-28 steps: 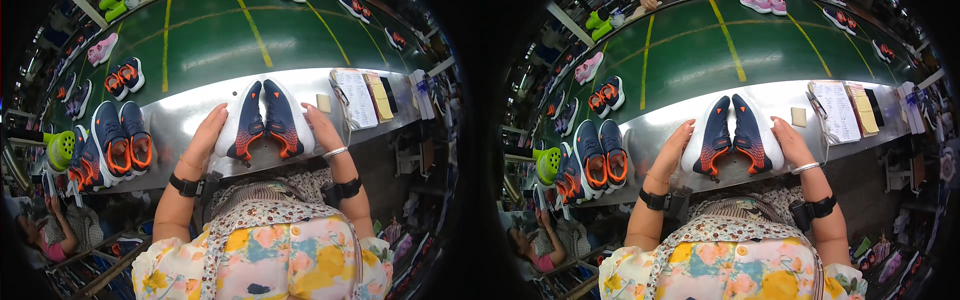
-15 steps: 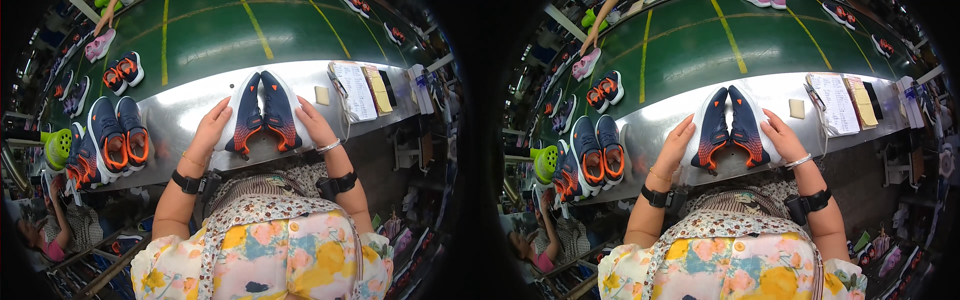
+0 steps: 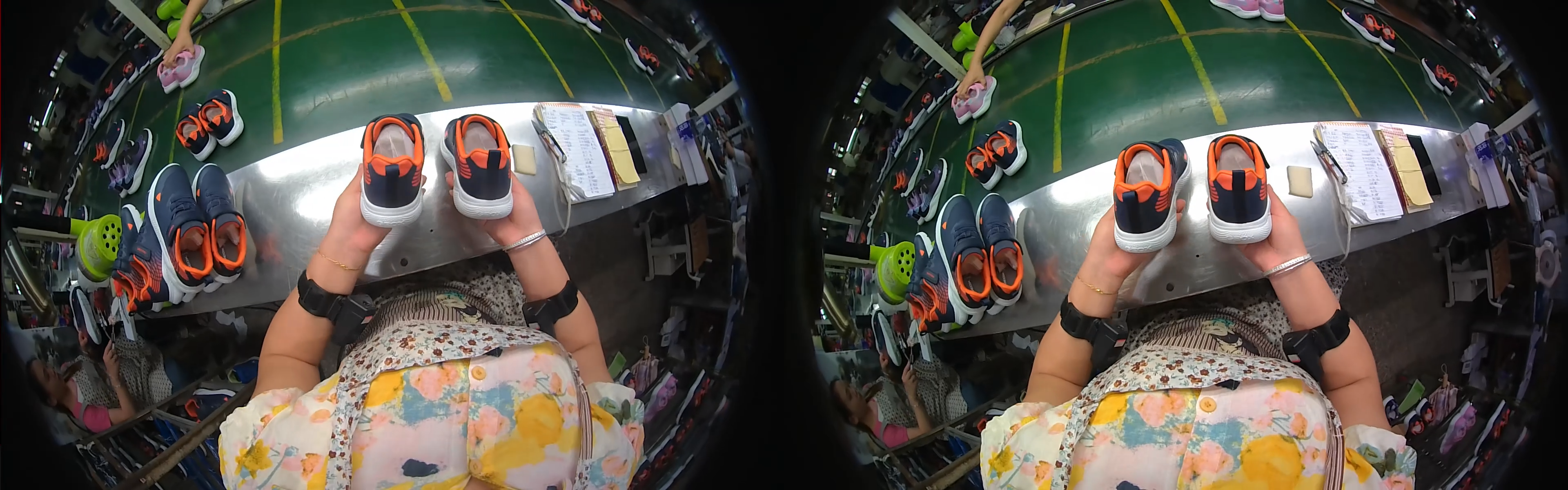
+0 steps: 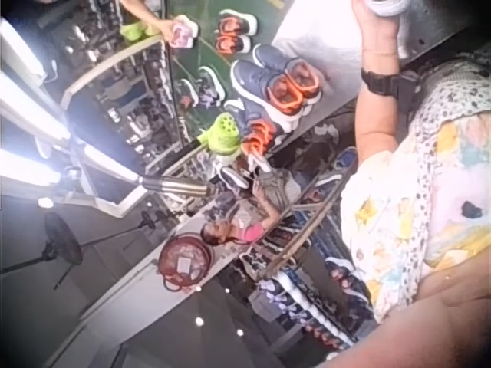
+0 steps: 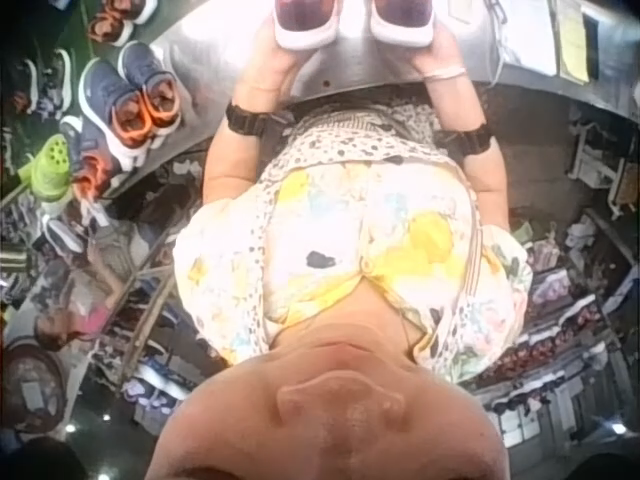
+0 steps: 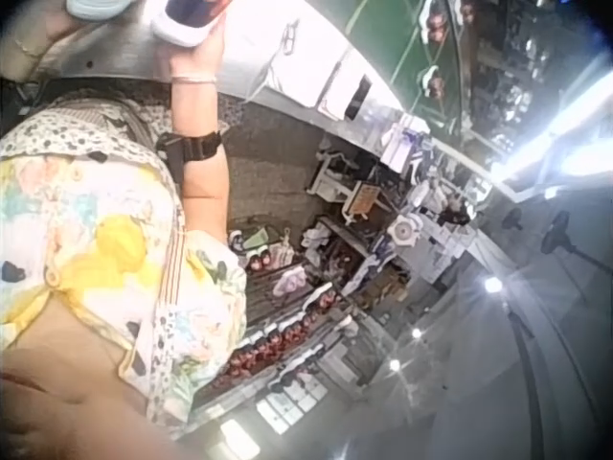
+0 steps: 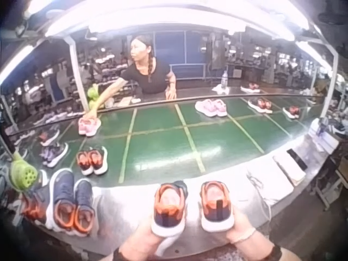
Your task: Inspecting manufactured shoes for quality, checking pairs, documenting on a ledger, and placing them on storage racks.
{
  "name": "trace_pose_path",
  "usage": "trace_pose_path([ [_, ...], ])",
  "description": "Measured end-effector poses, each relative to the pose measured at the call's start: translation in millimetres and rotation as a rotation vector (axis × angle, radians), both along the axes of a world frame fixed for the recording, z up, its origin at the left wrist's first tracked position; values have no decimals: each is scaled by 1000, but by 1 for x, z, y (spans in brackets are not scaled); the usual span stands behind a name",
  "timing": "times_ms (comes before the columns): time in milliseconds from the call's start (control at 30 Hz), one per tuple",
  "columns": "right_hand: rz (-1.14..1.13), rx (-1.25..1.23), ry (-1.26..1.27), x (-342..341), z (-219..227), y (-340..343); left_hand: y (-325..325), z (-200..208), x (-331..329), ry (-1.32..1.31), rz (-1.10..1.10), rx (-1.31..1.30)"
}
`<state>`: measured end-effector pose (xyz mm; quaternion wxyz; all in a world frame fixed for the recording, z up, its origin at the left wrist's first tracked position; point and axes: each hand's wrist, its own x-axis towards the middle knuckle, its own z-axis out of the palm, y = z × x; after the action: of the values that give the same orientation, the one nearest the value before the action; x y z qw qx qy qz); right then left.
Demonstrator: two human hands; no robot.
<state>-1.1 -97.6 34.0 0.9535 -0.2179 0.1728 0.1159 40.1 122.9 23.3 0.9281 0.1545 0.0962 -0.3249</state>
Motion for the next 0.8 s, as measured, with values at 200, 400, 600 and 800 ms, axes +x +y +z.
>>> trace_pose_path([
  [200, -56, 58, 20, 3, 6, 10, -16, 6, 3, 104, 57, -67],
  [400, -26, 61, -24, 1, 20, 18, -22, 18, -2, 86, 40, -54],
  [600, -30, 93, -75, -2, 20, 20, -23, 19, -1, 87, -10, -68],
  [800, -59, 32, -5, -4, 23, 22, -24, 16, -3, 77, -4, -33],
])
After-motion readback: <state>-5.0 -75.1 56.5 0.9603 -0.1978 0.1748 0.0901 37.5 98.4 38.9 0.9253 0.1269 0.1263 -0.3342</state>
